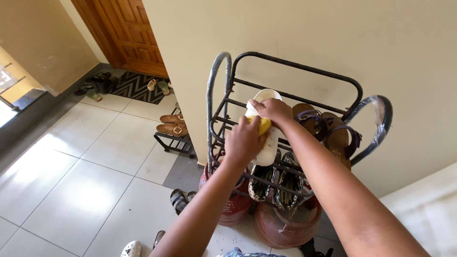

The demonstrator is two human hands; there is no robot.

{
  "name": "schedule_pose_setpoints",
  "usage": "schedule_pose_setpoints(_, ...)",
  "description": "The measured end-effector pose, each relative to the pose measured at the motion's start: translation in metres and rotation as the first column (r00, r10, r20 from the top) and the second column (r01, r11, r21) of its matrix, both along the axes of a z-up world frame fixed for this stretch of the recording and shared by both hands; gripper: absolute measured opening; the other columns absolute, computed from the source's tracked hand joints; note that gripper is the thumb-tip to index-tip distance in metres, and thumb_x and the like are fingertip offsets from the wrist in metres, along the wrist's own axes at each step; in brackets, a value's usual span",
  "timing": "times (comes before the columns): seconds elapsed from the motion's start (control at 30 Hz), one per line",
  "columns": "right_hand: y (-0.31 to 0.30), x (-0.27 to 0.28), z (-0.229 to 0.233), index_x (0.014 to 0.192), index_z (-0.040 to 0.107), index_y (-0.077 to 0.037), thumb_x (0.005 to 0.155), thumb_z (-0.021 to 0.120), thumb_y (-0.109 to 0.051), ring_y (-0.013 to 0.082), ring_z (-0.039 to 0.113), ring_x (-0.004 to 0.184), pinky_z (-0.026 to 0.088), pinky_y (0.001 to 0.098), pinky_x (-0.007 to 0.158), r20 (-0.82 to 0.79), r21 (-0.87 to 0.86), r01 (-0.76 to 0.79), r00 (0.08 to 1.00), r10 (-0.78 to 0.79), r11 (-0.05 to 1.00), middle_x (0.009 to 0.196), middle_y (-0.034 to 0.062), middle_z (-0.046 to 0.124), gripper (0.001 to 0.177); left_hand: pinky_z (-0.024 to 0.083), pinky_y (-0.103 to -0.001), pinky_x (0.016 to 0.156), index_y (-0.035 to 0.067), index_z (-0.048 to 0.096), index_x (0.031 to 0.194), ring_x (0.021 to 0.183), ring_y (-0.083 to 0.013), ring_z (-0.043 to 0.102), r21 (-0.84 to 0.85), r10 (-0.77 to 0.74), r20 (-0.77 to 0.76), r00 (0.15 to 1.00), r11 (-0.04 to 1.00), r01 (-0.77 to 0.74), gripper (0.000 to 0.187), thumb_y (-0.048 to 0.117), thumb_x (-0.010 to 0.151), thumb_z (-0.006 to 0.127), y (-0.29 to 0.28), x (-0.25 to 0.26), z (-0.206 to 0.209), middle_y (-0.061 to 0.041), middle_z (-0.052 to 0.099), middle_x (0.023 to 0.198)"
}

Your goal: The person wipes a white clog-style shoe with a yellow cloth. They clean the interior and exterior surfaces of the shoe, which is resting on a metal shoe rack. The person rotates the shoe to access different areas while wiping.

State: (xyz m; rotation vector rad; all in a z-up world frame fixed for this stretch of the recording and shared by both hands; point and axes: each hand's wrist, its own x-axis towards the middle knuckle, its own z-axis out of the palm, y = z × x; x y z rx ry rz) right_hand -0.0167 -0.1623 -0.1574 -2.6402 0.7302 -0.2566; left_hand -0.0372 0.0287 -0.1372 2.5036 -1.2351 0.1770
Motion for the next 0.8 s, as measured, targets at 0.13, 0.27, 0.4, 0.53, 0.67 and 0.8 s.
schedule_pose_setpoints(0.13, 0.008, -0.006, 0.006, 0.087, 0.078, -0.013, 0.093, 0.038, -0.076, 0.0289, 0.074, 0.077, 0.056, 0.0446, 0.073, -0.075, -0.007, 0.023, 0.997, -0.023, 1.000, 0.079, 0.0115, 0.076, 0.074, 0.064, -0.040, 0.061, 0.013, 0.051, 0.138, 0.086, -0.0312, 0.073, -0.058, 0.157, -0.206, 0.966, 0.983, -0.172, 0.062, 0.059, 0.096, 0.050, 0.012, 0.026, 0.003, -0.022, 0.060, 0.121)
schedule_pose_setpoints(0.27, 0.008, -0.011, 0.013, 0.084, 0.077, -0.015, 0.092, 0.040, -0.074, 0.0282, 0.072, 0.076, 0.055, 0.0446, 0.072, -0.003, 0.023, -0.001, 1.000, 0.001, 1.000, 0.078, 0.0109, 0.074, 0.070, 0.064, -0.038, 0.053, 0.007, 0.054, 0.133, 0.085, -0.0309, 0.074, -0.164, 0.148, -0.106, 0.983, 0.973, -0.164, 0.063, 0.060, 0.100, 0.051, 0.017, 0.025, -0.011, -0.025, 0.059, 0.125)
schedule_pose_setpoints(0.4, 0.008, -0.007, 0.007, 0.081, 0.076, -0.013, 0.094, 0.038, -0.075, 0.0279, 0.071, 0.074, 0.055, 0.0440, 0.073, -0.071, 0.004, 0.007, 0.997, -0.006, 1.000, 0.076, 0.0109, 0.074, 0.073, 0.062, -0.038, 0.057, 0.012, 0.060, 0.130, 0.082, -0.0283, 0.073, -0.183, -0.163, 0.164, 0.973, 0.964, 0.192, 0.055, 0.056, 0.096, 0.057, 0.010, 0.003, -0.036, -0.020, 0.066, 0.112)
schedule_pose_setpoints(0.53, 0.001, -0.003, 0.004, 0.084, 0.076, -0.011, 0.094, 0.037, -0.074, 0.0296, 0.072, 0.075, 0.054, 0.0444, 0.074, -0.066, 0.001, -0.006, 0.998, 0.006, 1.000, 0.078, 0.0122, 0.074, 0.074, 0.064, -0.039, 0.060, 0.014, 0.055, 0.135, 0.085, -0.0268, 0.072, -0.168, 0.100, -0.157, 0.983, 0.978, -0.127, 0.052, 0.053, 0.099, 0.056, 0.003, 0.044, -0.012, -0.018, 0.065, 0.116)
schedule_pose_setpoints(0.67, -0.015, 0.001, -0.008, 0.085, 0.077, -0.011, 0.092, 0.037, -0.075, 0.0293, 0.071, 0.078, 0.052, 0.0433, 0.078, -0.031, 0.015, -0.093, 0.995, 0.094, 0.996, 0.084, 0.0123, 0.075, 0.076, 0.062, -0.039, 0.060, 0.018, 0.052, 0.136, 0.085, -0.0291, 0.072, -0.156, -0.057, 0.027, 0.998, 0.986, 0.061, 0.057, 0.048, 0.090, 0.065, 0.000, 0.035, -0.003, -0.019, 0.063, 0.119)
schedule_pose_setpoints(0.8, -0.020, 0.012, -0.010, 0.096, 0.076, -0.013, 0.091, 0.040, -0.078, 0.0285, 0.072, 0.082, 0.053, 0.0446, 0.078, -0.082, 0.088, -0.061, 0.994, 0.068, 0.994, 0.087, 0.0140, 0.076, 0.075, 0.060, -0.045, 0.067, 0.018, 0.057, 0.132, 0.087, -0.0335, 0.072, -0.197, -0.060, 0.048, 0.997, 0.978, 0.069, 0.053, 0.047, 0.089, 0.069, -0.002, 0.031, -0.010, -0.016, 0.067, 0.112)
